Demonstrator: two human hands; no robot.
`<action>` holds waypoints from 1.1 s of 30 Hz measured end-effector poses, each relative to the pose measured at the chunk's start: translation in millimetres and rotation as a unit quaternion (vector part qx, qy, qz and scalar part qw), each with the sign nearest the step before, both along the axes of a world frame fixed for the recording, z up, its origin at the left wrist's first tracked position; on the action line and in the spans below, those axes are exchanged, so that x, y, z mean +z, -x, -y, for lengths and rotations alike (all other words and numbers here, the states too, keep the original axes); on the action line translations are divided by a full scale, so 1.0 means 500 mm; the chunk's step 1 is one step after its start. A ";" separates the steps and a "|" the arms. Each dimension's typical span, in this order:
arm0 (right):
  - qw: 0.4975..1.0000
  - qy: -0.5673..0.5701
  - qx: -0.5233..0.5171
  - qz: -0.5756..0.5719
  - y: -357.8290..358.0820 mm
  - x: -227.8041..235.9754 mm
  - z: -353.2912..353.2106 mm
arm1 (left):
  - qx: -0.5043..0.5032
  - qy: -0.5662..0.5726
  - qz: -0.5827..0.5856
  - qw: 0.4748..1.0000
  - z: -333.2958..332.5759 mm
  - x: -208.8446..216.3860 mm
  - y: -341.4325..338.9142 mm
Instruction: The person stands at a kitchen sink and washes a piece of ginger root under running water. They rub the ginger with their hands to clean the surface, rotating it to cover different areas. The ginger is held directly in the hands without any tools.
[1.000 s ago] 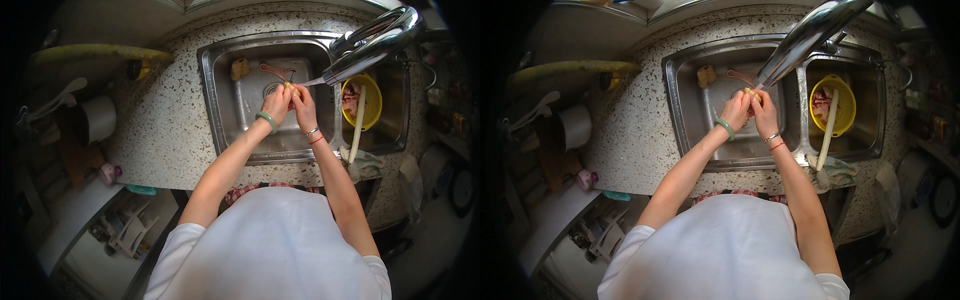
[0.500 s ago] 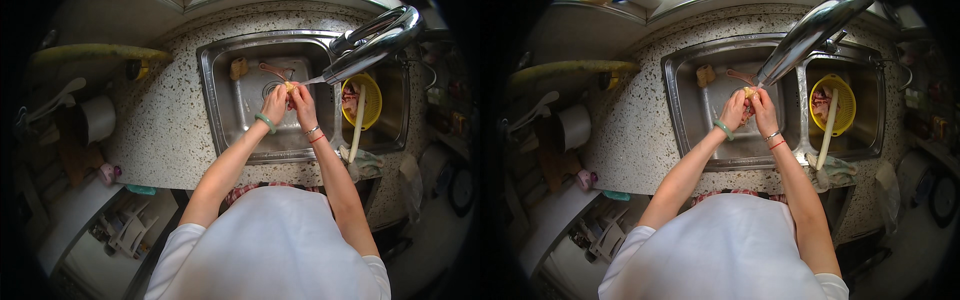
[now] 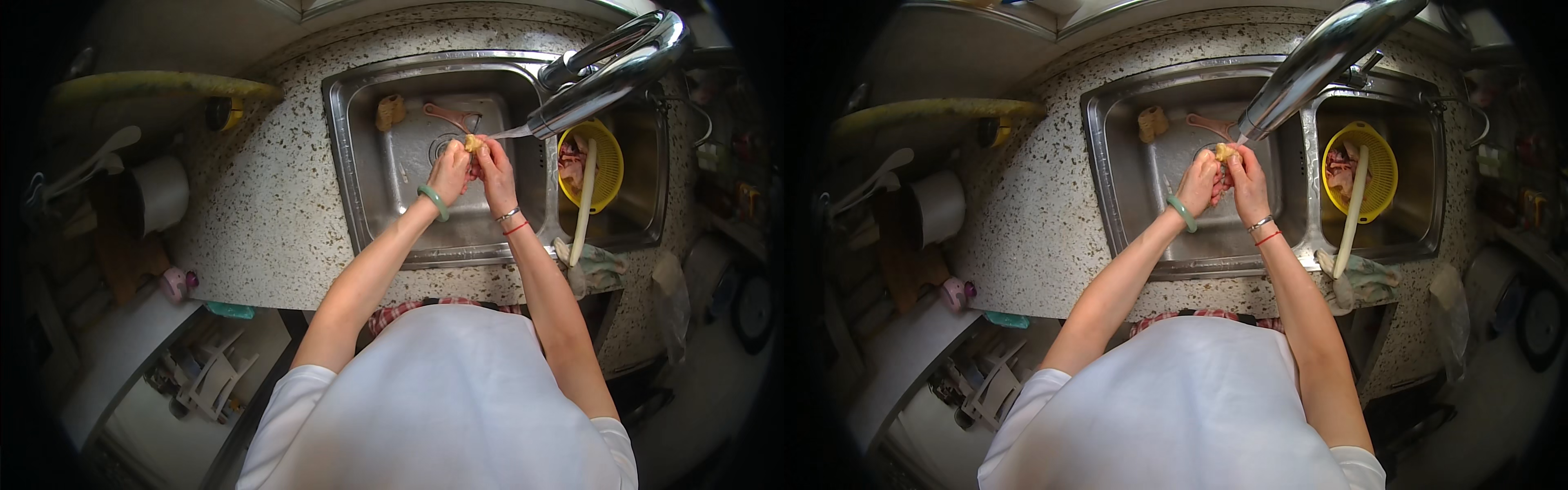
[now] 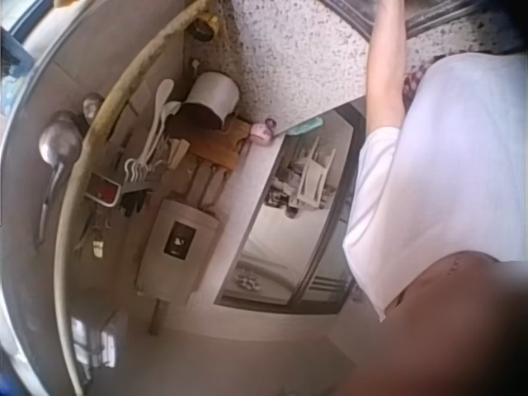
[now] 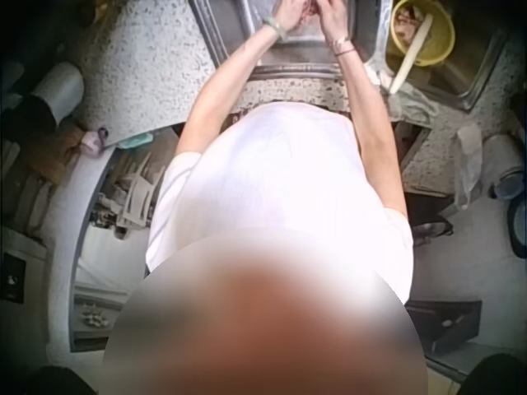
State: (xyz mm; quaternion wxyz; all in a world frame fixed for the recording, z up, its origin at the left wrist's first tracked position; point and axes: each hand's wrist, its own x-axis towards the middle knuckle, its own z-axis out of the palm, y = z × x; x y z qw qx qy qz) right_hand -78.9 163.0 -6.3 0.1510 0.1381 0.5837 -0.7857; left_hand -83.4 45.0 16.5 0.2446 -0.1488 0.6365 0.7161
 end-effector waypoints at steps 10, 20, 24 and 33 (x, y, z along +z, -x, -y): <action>0.999 0.010 -0.023 0.021 -0.001 0.000 0.001 | -0.062 0.088 -0.080 0.991 -0.002 -0.012 0.008; 0.956 0.164 0.028 0.243 0.012 0.037 -0.016 | 0.010 0.176 -0.244 0.954 0.004 -0.028 0.000; 0.980 -0.047 0.042 0.188 0.018 0.029 -0.012 | -0.082 0.159 -0.142 0.973 0.013 0.002 0.014; 0.975 -0.147 0.081 0.148 0.030 -0.010 -0.043 | -0.113 -0.012 -0.047 0.992 0.025 0.002 0.028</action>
